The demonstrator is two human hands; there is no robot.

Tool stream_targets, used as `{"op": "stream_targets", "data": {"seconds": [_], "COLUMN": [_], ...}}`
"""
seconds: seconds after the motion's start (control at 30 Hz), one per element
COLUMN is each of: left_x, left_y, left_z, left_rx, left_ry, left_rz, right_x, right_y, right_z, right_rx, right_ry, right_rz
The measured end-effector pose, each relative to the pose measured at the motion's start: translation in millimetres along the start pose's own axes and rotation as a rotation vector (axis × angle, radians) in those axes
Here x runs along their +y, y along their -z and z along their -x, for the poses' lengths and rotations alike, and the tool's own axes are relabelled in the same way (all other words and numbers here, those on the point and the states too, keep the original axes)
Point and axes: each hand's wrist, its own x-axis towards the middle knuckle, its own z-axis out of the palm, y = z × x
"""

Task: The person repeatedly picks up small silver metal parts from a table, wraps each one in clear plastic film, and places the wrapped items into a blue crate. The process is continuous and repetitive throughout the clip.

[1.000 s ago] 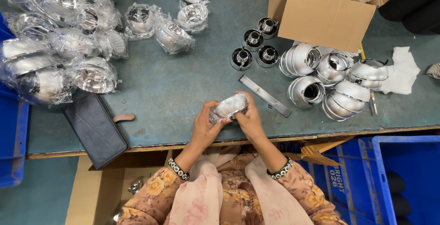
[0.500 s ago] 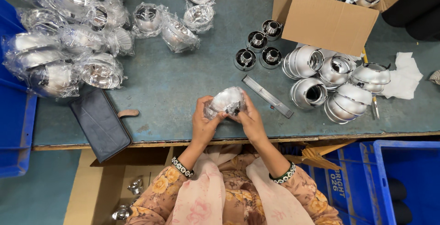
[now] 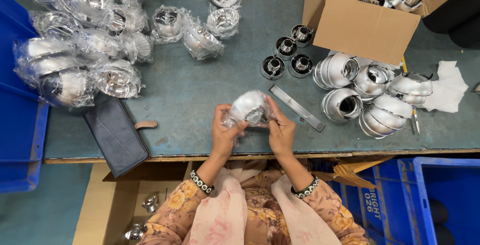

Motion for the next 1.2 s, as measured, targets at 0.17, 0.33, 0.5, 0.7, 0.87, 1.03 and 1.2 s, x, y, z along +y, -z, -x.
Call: {"op": "stream_targets", "data": {"seconds": [0.17, 0.33, 0.5, 0.7, 0.87, 1.03, 1.2], "left_x": [1.7, -3.9, -13.0, 4.7, 33.8, 38.3, 27.7], "left_y": [10.7, 19.1, 8.8, -8.8, 1.3, 3.3, -9.5], "left_z": [-11.5, -16.6, 2.2, 20.4, 14.8, 14.6, 12.9], "left_rx": [0.046, -0.102, -0.283, -0.432, -0.206, -0.175, -0.272], "left_ry": [0.151, 0.561, 0.631, 0.532, 0.346, 0.359, 0.369], "left_rz": [0.307, 0.799, 0.934, 0.54, 0.079, 0.046, 0.071], "right_x": [10.4, 40.3, 59.8, 51.0, -12.1, -70.8, -68.9], "right_y": [4.6, 17.9, 46.2, 37.4, 38.3, 31.8, 20.9], "right_z": [5.9, 7.4, 0.5, -14.1, 10.5, 49.7, 51.0], "right_rx": [-0.047, 0.049, 0.033, 0.084, 0.075, 0.004, -0.006], "right_ry": [0.055, -0.172, -0.185, -0.286, 0.063, 0.299, 0.239], "right_rz": [-0.091, -0.449, -0.621, -0.333, 0.051, 0.642, 0.52]}}
